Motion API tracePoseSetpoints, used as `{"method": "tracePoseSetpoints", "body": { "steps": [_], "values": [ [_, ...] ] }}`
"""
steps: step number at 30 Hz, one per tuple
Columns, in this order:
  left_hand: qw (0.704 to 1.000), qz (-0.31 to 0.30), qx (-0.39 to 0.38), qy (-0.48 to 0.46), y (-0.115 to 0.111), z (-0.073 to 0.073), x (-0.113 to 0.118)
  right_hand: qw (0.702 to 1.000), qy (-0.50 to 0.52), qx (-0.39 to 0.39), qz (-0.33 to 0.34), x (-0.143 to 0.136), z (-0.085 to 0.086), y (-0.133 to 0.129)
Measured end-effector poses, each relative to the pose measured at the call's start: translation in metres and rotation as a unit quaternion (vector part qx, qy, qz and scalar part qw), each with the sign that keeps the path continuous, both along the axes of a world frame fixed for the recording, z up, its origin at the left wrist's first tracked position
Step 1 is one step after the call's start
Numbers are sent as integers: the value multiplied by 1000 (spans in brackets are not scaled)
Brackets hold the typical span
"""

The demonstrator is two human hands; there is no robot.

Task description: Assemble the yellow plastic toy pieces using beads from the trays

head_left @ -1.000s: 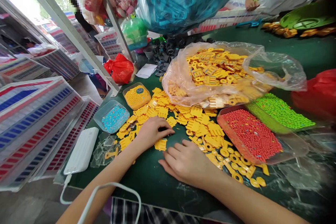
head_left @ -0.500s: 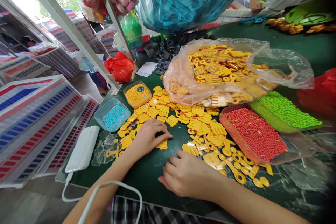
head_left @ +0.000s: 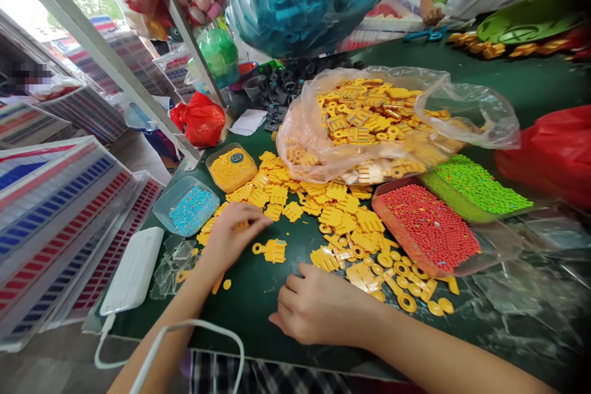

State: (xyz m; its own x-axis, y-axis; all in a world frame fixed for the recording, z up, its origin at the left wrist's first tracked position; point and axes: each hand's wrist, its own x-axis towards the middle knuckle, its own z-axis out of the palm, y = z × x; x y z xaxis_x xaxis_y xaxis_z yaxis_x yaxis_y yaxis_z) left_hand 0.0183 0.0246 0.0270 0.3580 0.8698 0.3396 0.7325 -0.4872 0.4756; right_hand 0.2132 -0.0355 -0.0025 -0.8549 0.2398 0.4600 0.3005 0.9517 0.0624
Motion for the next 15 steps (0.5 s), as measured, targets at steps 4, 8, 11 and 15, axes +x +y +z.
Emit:
{"method": "tracePoseSetpoints", "body": {
  "steps": [4, 8, 11, 15],
  "values": [
    [986, 134, 89, 49, 42, 21, -28, 1000, 2, -13, 9, -1, -2, 1],
    [960, 194, 96, 176, 84, 31, -51, 999, -8, -48, 19, -4, 0, 2],
    [964, 155, 109, 187, 95, 35, -31, 997, -32, -64, 34, -5, 7, 3],
    [985, -75, 136, 70, 69, 42, 54, 993, -79, -70, 58, -3, 21, 7]
  ]
}}
